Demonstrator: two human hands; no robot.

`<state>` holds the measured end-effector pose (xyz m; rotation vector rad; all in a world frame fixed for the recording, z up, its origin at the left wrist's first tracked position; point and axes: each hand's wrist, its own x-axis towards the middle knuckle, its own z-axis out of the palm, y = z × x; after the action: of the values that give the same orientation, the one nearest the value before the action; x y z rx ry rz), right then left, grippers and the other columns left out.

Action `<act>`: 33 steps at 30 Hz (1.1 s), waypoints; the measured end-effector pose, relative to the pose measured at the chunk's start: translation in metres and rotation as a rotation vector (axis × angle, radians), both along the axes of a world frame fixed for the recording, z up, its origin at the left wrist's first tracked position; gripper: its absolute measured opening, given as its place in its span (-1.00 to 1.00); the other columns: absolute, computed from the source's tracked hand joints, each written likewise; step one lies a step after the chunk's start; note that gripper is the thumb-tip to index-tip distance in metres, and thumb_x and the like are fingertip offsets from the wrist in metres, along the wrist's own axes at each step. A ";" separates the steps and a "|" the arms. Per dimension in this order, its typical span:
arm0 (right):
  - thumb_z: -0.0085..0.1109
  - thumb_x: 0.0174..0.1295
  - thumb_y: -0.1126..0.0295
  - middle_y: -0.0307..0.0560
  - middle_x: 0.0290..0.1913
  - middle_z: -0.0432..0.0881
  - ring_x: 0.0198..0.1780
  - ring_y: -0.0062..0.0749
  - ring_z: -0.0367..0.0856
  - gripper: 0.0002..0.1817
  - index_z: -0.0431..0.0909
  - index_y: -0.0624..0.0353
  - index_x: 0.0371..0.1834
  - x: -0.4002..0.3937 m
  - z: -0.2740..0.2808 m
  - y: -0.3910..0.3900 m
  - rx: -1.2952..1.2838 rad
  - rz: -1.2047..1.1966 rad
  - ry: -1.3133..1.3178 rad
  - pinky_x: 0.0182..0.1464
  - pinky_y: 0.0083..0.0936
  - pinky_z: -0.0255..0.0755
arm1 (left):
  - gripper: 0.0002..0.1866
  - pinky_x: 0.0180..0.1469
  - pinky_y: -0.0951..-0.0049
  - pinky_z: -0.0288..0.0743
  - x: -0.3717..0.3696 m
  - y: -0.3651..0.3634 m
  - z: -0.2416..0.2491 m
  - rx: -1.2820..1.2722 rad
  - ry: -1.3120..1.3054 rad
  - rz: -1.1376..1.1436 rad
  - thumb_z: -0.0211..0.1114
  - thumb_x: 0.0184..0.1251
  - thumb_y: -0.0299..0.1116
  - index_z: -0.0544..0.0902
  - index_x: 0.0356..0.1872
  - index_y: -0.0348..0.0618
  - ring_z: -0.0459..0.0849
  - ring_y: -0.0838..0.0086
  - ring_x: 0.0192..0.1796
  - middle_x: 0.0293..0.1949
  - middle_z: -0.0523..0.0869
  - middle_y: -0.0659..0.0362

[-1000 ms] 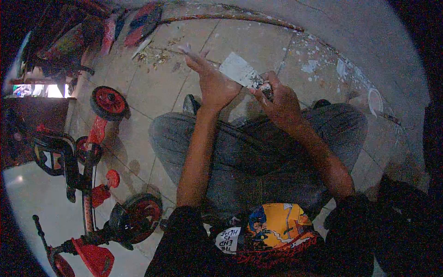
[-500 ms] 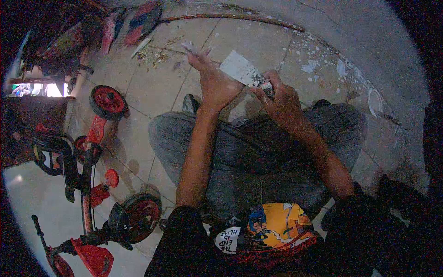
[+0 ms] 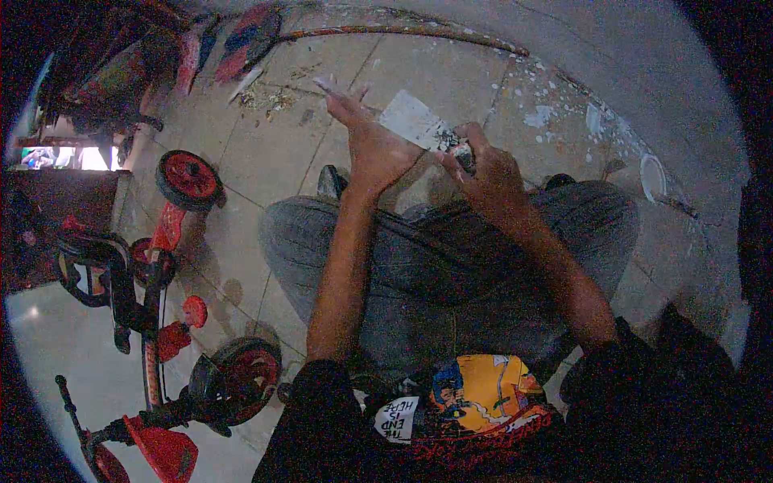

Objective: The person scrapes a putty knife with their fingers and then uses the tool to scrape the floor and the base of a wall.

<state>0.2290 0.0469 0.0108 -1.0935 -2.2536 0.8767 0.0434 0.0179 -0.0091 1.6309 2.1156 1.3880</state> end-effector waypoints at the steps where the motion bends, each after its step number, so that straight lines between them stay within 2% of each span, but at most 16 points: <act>1: 0.15 0.28 0.00 0.16 -0.35 0.67 -0.30 0.12 0.68 -0.53 0.41 0.14 0.03 0.000 -0.002 0.000 0.012 -0.004 -0.003 -0.24 -0.11 0.53 | 0.42 0.32 0.19 0.30 0.001 -0.001 0.000 0.000 0.000 -0.001 0.64 -0.28 -0.07 -0.37 0.35 -0.41 0.36 -0.06 0.26 0.30 0.09 -0.30; 4: 0.15 0.28 0.01 0.16 -0.36 0.66 -0.31 0.11 0.68 -0.54 0.41 0.13 0.03 0.000 0.002 0.000 0.031 -0.009 -0.031 -0.25 -0.12 0.53 | 0.42 0.35 0.20 0.26 0.005 -0.003 0.005 -0.061 0.023 0.007 0.63 -0.27 -0.04 -0.36 0.35 -0.43 0.34 -0.05 0.27 0.30 0.10 -0.31; 7: 0.15 0.28 0.02 0.15 -0.38 0.67 -0.32 0.10 0.68 -0.55 0.41 0.13 0.03 0.000 -0.002 0.003 0.015 -0.005 -0.090 -0.27 -0.13 0.53 | 0.37 0.38 0.19 0.19 0.000 -0.002 0.002 0.027 0.033 -0.024 0.62 -0.26 -0.03 -0.26 0.36 -0.46 0.33 -0.04 0.25 0.30 0.11 -0.32; 9: 0.15 0.28 0.03 0.14 -0.38 0.67 -0.32 0.10 0.68 -0.56 0.41 0.13 0.03 -0.001 -0.001 0.003 -0.009 0.000 -0.121 -0.28 -0.13 0.53 | 0.29 0.36 0.15 0.20 -0.004 -0.001 -0.002 -0.038 0.335 -0.029 0.62 -0.28 -0.03 -0.09 0.34 -0.49 0.25 -0.06 0.28 0.28 0.09 -0.33; 10: 0.15 0.28 0.04 0.14 -0.39 0.67 -0.33 0.10 0.69 -0.57 0.41 0.13 0.02 -0.001 0.002 0.001 0.019 -0.006 -0.067 -0.28 -0.13 0.53 | 0.29 0.36 0.15 0.20 -0.005 0.000 -0.004 -0.038 0.335 -0.029 0.62 -0.28 -0.03 -0.09 0.34 -0.49 0.25 -0.06 0.28 0.28 0.09 -0.33; 12: 0.15 0.28 0.05 0.15 -0.39 0.66 -0.33 0.10 0.69 -0.58 0.41 0.13 0.01 -0.001 0.007 -0.001 0.046 -0.011 -0.013 -0.29 -0.12 0.53 | 0.20 0.38 0.12 0.13 -0.004 0.002 -0.004 0.058 0.356 -0.052 0.60 -0.29 0.03 0.09 0.29 -0.51 0.12 -0.10 0.33 0.26 0.06 -0.34; 13: 0.15 0.28 0.05 0.15 -0.39 0.66 -0.34 0.10 0.69 -0.58 0.41 0.13 0.01 0.000 0.007 -0.001 0.024 -0.003 0.008 -0.29 -0.12 0.53 | 0.20 0.38 0.12 0.13 -0.004 0.002 -0.005 0.058 0.356 -0.051 0.60 -0.29 0.03 0.09 0.29 -0.51 0.12 -0.10 0.33 0.26 0.06 -0.34; 15: 0.15 0.29 0.06 0.15 -0.39 0.67 -0.34 0.10 0.69 -0.58 0.41 0.13 0.01 0.001 0.004 0.000 0.001 0.004 0.031 -0.30 -0.11 0.53 | 0.19 0.38 0.13 0.12 -0.002 0.001 -0.002 0.037 0.107 -0.061 0.59 -0.27 0.05 0.09 0.30 -0.49 0.07 -0.12 0.34 0.24 0.06 -0.35; 19: 0.16 0.28 0.06 0.15 -0.41 0.66 -0.37 0.10 0.68 -0.59 0.41 0.13 0.00 0.001 -0.002 0.002 0.091 0.010 -0.045 -0.31 -0.12 0.53 | 0.19 0.38 0.12 0.14 0.002 -0.002 0.011 -0.048 0.090 -0.001 0.59 -0.28 0.03 0.09 0.29 -0.50 0.07 -0.11 0.33 0.23 0.06 -0.35; 21: 0.16 0.28 0.06 0.15 -0.42 0.66 -0.38 0.09 0.68 -0.59 0.41 0.13 0.00 0.001 0.000 0.002 0.100 0.011 -0.042 -0.32 -0.12 0.53 | 0.24 0.28 0.11 0.32 -0.001 -0.001 0.006 0.030 0.508 0.011 0.62 -0.31 -0.01 0.00 0.30 -0.48 0.18 -0.11 0.28 0.22 0.08 -0.33; 22: 0.16 0.28 0.06 0.15 -0.43 0.66 -0.38 0.09 0.68 -0.59 0.42 0.12 -0.02 0.001 0.000 0.002 0.091 0.011 -0.067 -0.32 -0.13 0.53 | 0.24 0.28 0.11 0.32 -0.001 -0.001 0.003 0.030 0.508 0.011 0.62 -0.31 -0.01 0.00 0.30 -0.48 0.18 -0.11 0.28 0.22 0.08 -0.33; 24: 0.16 0.28 0.05 0.14 -0.43 0.66 -0.38 0.09 0.68 -0.60 0.42 0.12 -0.03 0.001 0.001 0.002 0.081 0.010 -0.093 -0.33 -0.14 0.54 | 0.32 0.20 0.10 0.43 0.002 -0.004 0.010 -0.044 -0.011 -0.011 0.65 -0.34 -0.01 -0.09 0.34 -0.44 0.30 -0.12 0.22 0.25 0.04 -0.30; 27: 0.17 0.27 0.06 0.14 -0.44 0.66 -0.38 0.09 0.68 -0.60 0.42 0.12 -0.04 0.000 0.005 0.002 0.027 0.013 -0.086 -0.33 -0.14 0.54 | 0.40 0.16 0.11 0.48 0.005 -0.005 0.008 -0.061 0.071 -0.004 0.67 -0.39 -0.05 -0.20 0.37 -0.40 0.36 -0.12 0.19 0.28 -0.01 -0.26; 29: 0.18 0.27 0.08 0.13 -0.44 0.66 -0.38 0.08 0.68 -0.61 0.42 0.12 -0.03 -0.001 0.003 0.000 0.072 0.000 0.037 -0.32 -0.13 0.53 | 0.43 0.18 0.11 0.47 0.003 -0.003 0.004 -0.084 0.060 -0.019 0.68 -0.40 -0.04 -0.23 0.37 -0.40 0.35 -0.12 0.21 0.28 -0.02 -0.26; 31: 0.18 0.26 0.09 0.13 -0.44 0.66 -0.38 0.08 0.68 -0.61 0.42 0.12 -0.03 -0.001 0.001 0.001 0.085 0.001 -0.015 -0.32 -0.13 0.54 | 0.45 0.20 0.11 0.46 -0.001 0.000 -0.001 -0.106 0.050 -0.034 0.68 -0.42 -0.04 -0.26 0.38 -0.41 0.33 -0.13 0.23 0.29 -0.02 -0.26; 33: 0.18 0.26 0.10 0.14 -0.43 0.66 -0.37 0.08 0.68 -0.62 0.42 0.13 -0.03 0.000 -0.004 0.003 0.097 0.001 -0.067 -0.32 -0.14 0.54 | 0.47 0.28 0.11 0.36 -0.002 0.004 -0.002 0.110 0.013 -0.033 0.67 -0.40 -0.02 -0.28 0.38 -0.42 0.26 -0.14 0.27 0.29 0.01 -0.30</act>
<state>0.2286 0.0496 0.0068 -1.0933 -2.3252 0.7331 0.0415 0.0215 -0.0108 1.7111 2.0434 1.5122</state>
